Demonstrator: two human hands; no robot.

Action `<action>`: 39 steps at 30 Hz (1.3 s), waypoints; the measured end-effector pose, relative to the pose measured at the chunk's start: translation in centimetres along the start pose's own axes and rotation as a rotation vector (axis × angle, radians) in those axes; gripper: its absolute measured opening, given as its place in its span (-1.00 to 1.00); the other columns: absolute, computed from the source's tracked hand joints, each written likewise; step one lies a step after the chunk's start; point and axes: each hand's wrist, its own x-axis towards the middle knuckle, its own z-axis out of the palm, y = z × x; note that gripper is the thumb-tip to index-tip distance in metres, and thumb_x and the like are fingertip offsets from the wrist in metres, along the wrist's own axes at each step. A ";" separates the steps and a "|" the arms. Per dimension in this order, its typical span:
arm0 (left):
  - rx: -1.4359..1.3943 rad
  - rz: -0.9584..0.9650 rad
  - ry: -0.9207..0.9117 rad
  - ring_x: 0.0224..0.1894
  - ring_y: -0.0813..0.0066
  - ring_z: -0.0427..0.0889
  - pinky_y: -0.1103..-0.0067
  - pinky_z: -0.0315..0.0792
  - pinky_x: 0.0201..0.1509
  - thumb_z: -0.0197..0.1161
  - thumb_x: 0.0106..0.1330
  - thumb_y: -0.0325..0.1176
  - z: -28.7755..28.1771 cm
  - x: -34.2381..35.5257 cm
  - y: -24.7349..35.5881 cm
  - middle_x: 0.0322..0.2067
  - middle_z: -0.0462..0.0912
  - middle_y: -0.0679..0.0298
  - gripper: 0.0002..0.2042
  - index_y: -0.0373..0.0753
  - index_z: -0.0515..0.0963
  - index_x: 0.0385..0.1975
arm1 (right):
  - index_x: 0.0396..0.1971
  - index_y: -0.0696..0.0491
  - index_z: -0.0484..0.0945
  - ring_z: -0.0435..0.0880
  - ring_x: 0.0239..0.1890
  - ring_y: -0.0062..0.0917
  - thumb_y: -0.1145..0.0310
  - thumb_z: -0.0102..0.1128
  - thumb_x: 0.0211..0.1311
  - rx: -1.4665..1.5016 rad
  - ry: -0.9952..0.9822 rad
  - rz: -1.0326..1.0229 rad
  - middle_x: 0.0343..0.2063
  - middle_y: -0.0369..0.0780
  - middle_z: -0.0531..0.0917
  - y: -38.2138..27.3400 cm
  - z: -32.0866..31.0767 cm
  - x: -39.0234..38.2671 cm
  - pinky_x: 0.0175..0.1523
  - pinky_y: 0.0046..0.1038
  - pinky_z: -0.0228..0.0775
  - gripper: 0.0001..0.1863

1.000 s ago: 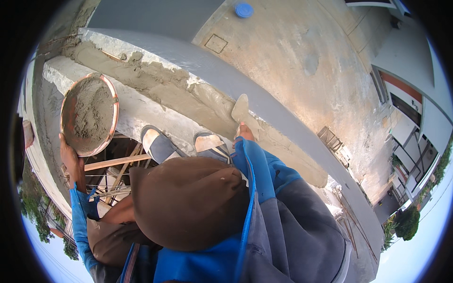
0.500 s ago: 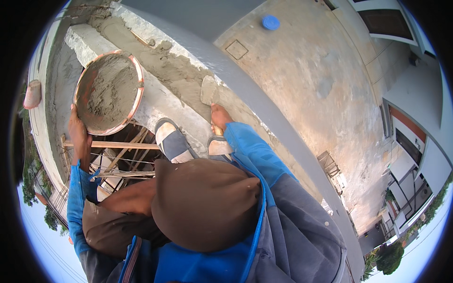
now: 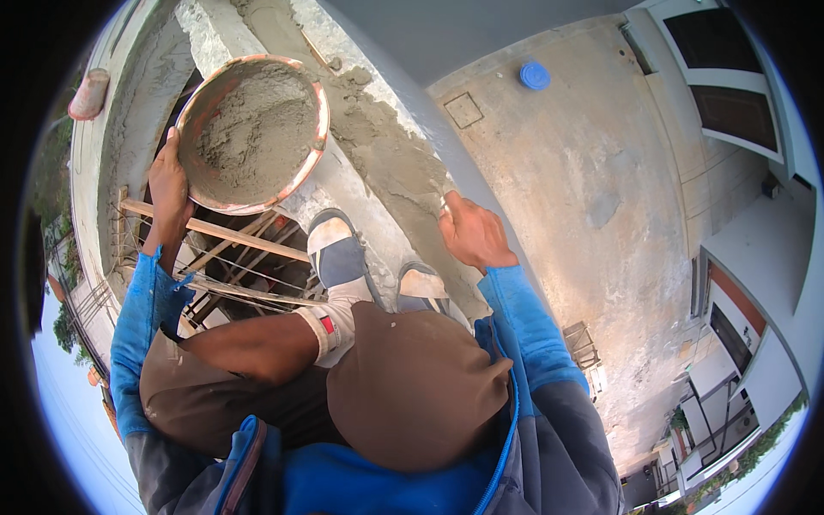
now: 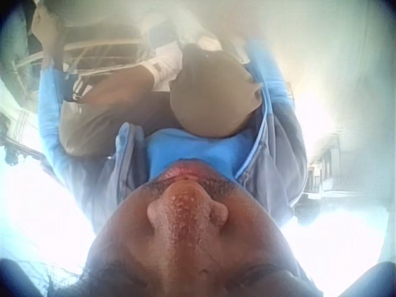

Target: The person scoops cement from a bucket with a trowel and applies it to a concrete wall, smoothing the surface repeatedly. The person then adjusts the head-mounted camera.

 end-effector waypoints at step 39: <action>-0.065 0.022 0.156 -0.23 0.58 0.69 0.56 0.58 -0.09 0.19 0.66 0.00 -1.7 -0.8 -3.7 -0.19 0.79 0.24 -0.52 -0.42 0.71 -0.02 | 0.16 0.13 0.44 0.73 -0.18 0.16 0.16 0.04 0.60 0.203 0.300 0.065 -0.28 0.14 0.71 -3.6 3.4 7.7 -0.08 0.07 0.51 -0.62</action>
